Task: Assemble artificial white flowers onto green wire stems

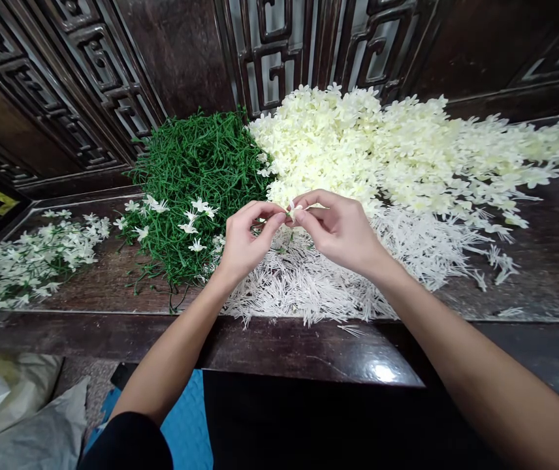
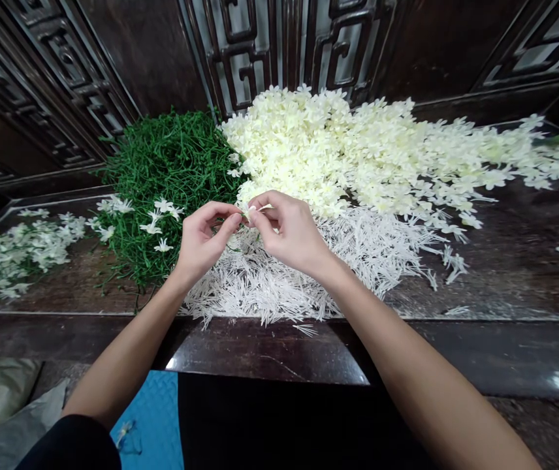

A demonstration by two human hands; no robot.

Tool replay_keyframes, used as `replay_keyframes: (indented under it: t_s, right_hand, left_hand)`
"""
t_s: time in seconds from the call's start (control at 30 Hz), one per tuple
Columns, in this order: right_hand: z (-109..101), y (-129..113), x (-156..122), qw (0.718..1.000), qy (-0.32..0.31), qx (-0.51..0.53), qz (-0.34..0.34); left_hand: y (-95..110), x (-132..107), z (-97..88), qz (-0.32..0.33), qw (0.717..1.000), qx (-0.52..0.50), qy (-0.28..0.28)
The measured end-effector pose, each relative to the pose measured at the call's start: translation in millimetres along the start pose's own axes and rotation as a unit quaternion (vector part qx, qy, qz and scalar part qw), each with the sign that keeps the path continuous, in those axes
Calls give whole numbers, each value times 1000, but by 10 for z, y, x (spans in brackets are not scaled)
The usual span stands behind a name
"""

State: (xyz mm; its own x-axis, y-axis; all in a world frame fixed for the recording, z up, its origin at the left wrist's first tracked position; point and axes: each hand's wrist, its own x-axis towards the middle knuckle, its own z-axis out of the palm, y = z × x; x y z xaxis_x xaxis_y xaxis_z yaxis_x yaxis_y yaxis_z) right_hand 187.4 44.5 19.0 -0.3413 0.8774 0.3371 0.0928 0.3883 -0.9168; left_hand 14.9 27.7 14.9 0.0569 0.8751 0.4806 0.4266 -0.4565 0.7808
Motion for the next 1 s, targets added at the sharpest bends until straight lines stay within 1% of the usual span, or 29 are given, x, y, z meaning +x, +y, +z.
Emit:
replay_keyframes:
  t_s: [0.1,0.17,0.23,0.4,0.47,0.53,0.7,0.83,1.0]
  right_hand:
    - [3,-8,6,999,3,-20,-28]
    - [2,-10,8,999,2,-23,-38]
    - [3,-8,7,999,1,-20,-45]
    - [14,11,0,999,5,-12,-47]
    - [22,16,-4,999,4,-1,-48]
    - [30,15,-7,998,9,10,-53]
    - [46,9,-8,996,22,24,-87]
    - [59,27,-14,994,26,12,-103]
    - [76,43,-31,993,37,-6,-110]
  left_hand:
    - [14,-17,5,36,999,16,12]
    - [19,-30,15,43,999,14,24]
    - [14,-44,31,41,999,0,34]
    - [-25,-72,89,11,997,-63,35]
    - [-26,-80,105,-1,996,-75,38]
    - [-16,-86,113,1,996,-76,42]
    - [2,-96,111,53,994,-73,55]
    - [-20,-98,109,93,992,-53,65]
    - [-47,-106,122,106,991,-40,73]
